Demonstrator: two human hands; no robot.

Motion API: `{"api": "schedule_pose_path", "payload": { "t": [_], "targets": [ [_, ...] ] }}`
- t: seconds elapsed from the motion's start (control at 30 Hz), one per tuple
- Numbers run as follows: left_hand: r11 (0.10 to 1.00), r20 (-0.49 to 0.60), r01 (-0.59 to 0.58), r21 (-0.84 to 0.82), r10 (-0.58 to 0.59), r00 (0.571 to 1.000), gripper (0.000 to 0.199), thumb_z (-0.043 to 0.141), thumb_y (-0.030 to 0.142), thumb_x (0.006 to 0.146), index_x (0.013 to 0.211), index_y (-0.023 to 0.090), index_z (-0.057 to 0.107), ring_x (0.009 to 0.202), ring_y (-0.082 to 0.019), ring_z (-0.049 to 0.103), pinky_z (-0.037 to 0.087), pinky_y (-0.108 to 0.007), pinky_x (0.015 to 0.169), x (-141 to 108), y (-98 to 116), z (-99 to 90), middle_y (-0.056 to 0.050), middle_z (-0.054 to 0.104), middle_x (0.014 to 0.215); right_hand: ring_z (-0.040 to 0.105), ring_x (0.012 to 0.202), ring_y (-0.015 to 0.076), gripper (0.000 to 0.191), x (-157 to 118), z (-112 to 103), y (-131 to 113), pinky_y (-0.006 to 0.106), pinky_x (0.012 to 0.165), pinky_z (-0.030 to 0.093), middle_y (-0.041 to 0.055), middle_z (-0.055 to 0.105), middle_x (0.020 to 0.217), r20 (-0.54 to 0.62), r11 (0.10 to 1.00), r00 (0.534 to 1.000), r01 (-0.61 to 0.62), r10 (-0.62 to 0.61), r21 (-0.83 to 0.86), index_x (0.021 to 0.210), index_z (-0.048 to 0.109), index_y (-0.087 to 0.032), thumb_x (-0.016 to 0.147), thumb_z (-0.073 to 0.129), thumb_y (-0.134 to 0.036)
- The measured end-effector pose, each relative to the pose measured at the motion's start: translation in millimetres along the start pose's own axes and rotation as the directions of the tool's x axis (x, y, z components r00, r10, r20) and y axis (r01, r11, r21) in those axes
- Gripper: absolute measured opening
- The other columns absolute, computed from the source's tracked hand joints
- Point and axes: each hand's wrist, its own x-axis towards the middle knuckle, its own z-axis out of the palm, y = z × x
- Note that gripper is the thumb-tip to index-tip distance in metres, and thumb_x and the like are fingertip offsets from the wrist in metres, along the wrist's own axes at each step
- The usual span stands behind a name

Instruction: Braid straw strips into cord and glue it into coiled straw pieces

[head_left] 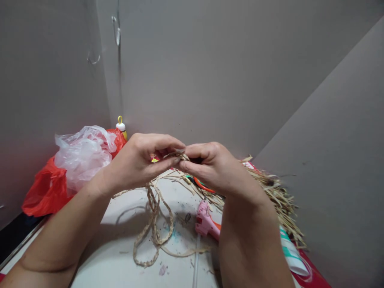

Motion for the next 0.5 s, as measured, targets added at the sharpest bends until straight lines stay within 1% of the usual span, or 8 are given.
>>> {"api": "schedule_pose_path", "payload": {
  "t": [0.07,0.1,0.17,0.23,0.3,0.37,0.43,0.5],
  "targets": [
    [0.993,-0.004,0.045,-0.108,-0.046,0.999,0.017,0.070,0.019,0.074,0.090,0.019,0.076,0.072,-0.019,0.068,0.053,-0.027,0.067,1,-2,1.5,-0.007,0.073,0.083,0.038,0.052,0.0092,0.033,-2,-4,0,0.024,0.047,0.028,-0.0017,0.049,0.055,-0.001,0.998,1.000,-0.028,0.029,0.055,0.055,0.066,-0.016,0.079,0.066,-0.039],
    [0.982,0.013,0.081,-0.173,-0.080,0.997,0.017,0.070,0.020,0.074,0.091,0.019,0.076,0.074,-0.019,0.069,0.054,-0.028,0.067,1,-3,1.7,-0.007,0.074,0.084,0.040,0.053,0.0099,0.031,-3,-7,0,0.024,0.048,0.030,-0.0009,0.052,0.056,-0.007,0.995,0.999,-0.044,0.044,0.088,0.058,0.068,-0.016,0.079,0.067,-0.039],
    [0.943,0.072,0.166,-0.289,-0.152,0.986,0.019,0.071,0.021,0.073,0.092,0.020,0.075,0.077,-0.022,0.069,0.056,-0.031,0.068,3,-5,0.8,-0.008,0.074,0.085,0.045,0.057,0.0120,0.027,-5,-10,-1,0.025,0.050,0.034,0.0005,0.057,0.059,-0.033,0.982,0.996,-0.079,0.086,0.170,0.063,0.071,-0.016,0.077,0.069,-0.039],
    [0.904,0.146,0.243,-0.352,-0.204,0.968,0.021,0.073,0.022,0.071,0.092,0.019,0.075,0.073,-0.022,0.069,0.056,-0.031,0.065,4,-8,-1.6,-0.009,0.074,0.082,0.049,0.059,0.0140,0.024,-8,-14,-1,0.026,0.052,0.037,0.0012,0.059,0.059,-0.066,0.958,0.988,-0.116,0.137,0.262,0.066,0.073,-0.017,0.073,0.073,-0.040],
    [0.879,0.247,0.312,-0.361,-0.233,0.941,0.023,0.072,0.022,0.070,0.093,0.019,0.075,0.065,-0.019,0.067,0.055,-0.029,0.058,5,-12,-4.4,-0.008,0.072,0.075,0.050,0.060,0.0151,0.023,-11,-17,-1,0.027,0.052,0.039,0.0017,0.060,0.059,-0.100,0.934,0.979,-0.137,0.179,0.330,0.068,0.074,-0.018,0.071,0.075,-0.040],
    [0.865,0.365,0.365,-0.345,-0.235,0.901,0.025,0.070,0.023,0.072,0.096,0.019,0.074,0.059,-0.016,0.064,0.052,-0.027,0.055,5,-19,-6.2,-0.006,0.070,0.070,0.050,0.059,0.0145,0.020,-14,-20,0,0.028,0.052,0.039,0.0019,0.061,0.060,-0.161,0.923,0.965,-0.137,0.206,0.359,0.068,0.074,-0.018,0.071,0.076,-0.038],
    [0.860,0.468,0.399,-0.317,-0.224,0.855,0.024,0.067,0.024,0.075,0.098,0.019,0.073,0.059,-0.015,0.063,0.052,-0.026,0.057,5,-27,-6.5,-0.005,0.068,0.069,0.049,0.057,0.0129,0.015,-18,-25,1,0.027,0.051,0.039,0.0016,0.060,0.061,-0.254,0.917,0.941,-0.117,0.225,0.381,0.068,0.074,-0.019,0.071,0.077,-0.034],
    [0.869,0.529,0.414,-0.270,-0.226,0.818,0.023,0.064,0.025,0.077,0.098,0.018,0.072,0.061,-0.015,0.063,0.051,-0.026,0.059,5,-34,-5.6,-0.003,0.066,0.067,0.046,0.053,0.0103,0.013,-22,-30,1,0.024,0.047,0.037,0.0004,0.057,0.058,-0.352,0.906,0.902,-0.088,0.249,0.414,0.068,0.075,-0.019,0.070,0.078,-0.032]
  ]
}}
